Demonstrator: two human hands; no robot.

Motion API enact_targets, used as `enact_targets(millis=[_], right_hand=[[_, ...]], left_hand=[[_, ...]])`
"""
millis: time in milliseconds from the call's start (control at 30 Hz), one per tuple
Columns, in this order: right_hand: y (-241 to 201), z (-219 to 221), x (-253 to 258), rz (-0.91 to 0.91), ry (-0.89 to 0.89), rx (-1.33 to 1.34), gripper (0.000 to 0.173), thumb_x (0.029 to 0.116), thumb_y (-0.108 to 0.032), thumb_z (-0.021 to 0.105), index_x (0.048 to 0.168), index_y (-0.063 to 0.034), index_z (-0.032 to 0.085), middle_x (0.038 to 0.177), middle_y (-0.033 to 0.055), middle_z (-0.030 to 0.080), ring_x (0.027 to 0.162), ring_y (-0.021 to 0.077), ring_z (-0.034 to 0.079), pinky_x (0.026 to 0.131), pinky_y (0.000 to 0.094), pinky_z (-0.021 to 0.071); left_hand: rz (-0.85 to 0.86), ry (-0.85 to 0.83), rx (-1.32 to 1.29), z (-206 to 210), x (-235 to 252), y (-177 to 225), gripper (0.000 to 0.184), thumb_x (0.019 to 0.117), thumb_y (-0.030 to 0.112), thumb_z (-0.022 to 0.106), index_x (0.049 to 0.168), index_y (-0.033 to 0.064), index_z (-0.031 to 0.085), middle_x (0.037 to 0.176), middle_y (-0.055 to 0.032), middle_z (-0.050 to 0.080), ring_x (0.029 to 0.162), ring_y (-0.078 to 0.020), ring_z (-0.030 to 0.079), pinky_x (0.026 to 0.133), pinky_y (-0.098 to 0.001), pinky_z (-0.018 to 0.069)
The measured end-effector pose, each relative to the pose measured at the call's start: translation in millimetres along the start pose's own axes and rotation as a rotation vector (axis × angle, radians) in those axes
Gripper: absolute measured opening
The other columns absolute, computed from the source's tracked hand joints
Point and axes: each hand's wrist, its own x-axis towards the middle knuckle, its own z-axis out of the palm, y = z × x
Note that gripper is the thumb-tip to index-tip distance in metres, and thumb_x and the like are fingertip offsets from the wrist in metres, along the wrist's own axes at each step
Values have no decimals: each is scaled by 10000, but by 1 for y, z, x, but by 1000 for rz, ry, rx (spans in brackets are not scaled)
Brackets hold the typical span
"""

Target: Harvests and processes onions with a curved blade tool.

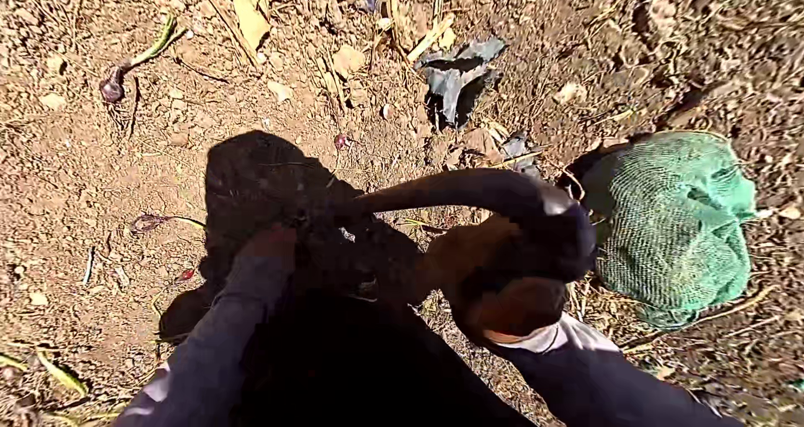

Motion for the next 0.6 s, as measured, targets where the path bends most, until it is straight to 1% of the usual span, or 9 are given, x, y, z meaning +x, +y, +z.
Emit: enact_targets(millis=[67, 100, 167, 267, 333, 400, 433, 500, 600], right_hand=[[29, -4, 5, -14, 85, -124, 297, 1008, -502, 554, 1042, -221, 642, 738, -177, 620, 661, -93, 580, 601, 146, 524], [39, -4, 9, 1, 104, -135, 339, 1018, -499, 545, 1077, -185, 656, 748, -180, 637, 680, -95, 598, 633, 159, 547], [26, -5, 23, 54, 129, -61, 295, 1032, -422, 541, 1105, -151, 632, 731, -169, 611, 653, -75, 580, 615, 169, 534], [-20, -12, 31, 49, 181, 225, 312, 989, -502, 587, 1117, -227, 659, 743, -134, 625, 617, -35, 569, 555, 161, 500], [-25, -19, 38, 28, 159, 193, 360, 962, -537, 604, 1063, -195, 653, 718, -105, 632, 605, -29, 594, 541, 160, 520], [11, -12, 39, 21, 108, -29, 386, 998, -464, 587, 939, -82, 599, 687, -43, 591, 605, -17, 579, 552, 181, 519], [37, -3, 37, 23, 101, -122, 407, 991, -401, 598, 894, -6, 601, 669, 8, 593, 596, -1, 582, 557, 192, 518], [65, 11, 34, 79, 117, -216, 402, 951, -320, 628, 860, 71, 617, 640, 76, 603, 557, 54, 575, 533, 233, 495], [27, -3, 28, 170, 164, -90, 403, 1001, -406, 584, 939, -8, 608, 654, 17, 582, 546, 27, 566, 498, 205, 505]], left_hand=[[50, 381, -26, -12, -12, -53, 317, 899, -1, 707, 1212, -47, 693, 1276, -340, 628, 1148, -576, 617, 880, -758, 500], [-14, 494, 5, -21, -16, -82, 346, 875, 2, 723, 1208, -72, 668, 1254, -374, 610, 1149, -612, 586, 864, -780, 481], [-216, 483, 73, -48, -22, -121, 410, 888, 24, 737, 1266, -97, 633, 1356, -412, 528, 1263, -664, 472, 928, -829, 405], [-238, 378, 125, -70, -22, -145, 324, 928, 78, 747, 1209, -71, 686, 1256, -409, 604, 1155, -642, 577, 912, -813, 426], [-57, 447, 2, -81, -21, -124, 273, 899, 66, 752, 1101, -102, 675, 1048, -392, 664, 978, -617, 643, 827, -819, 445], [56, 496, -179, -88, -14, -73, 317, 888, 101, 733, 1088, -125, 634, 955, -346, 683, 873, -522, 679, 788, -739, 490], [100, 478, -254, -88, -5, -46, 314, 892, 111, 734, 1091, -109, 632, 957, -290, 689, 867, -421, 681, 805, -641, 522], [199, 422, -293, -79, 19, 10, 245, 926, 45, 735, 1115, -103, 686, 1036, -295, 715, 957, -437, 705, 887, -640, 535], [191, 387, -61, -13, 65, 53, 255, 958, 54, 673, 1191, -37, 719, 1172, -294, 701, 1069, -484, 683, 918, -685, 521]])
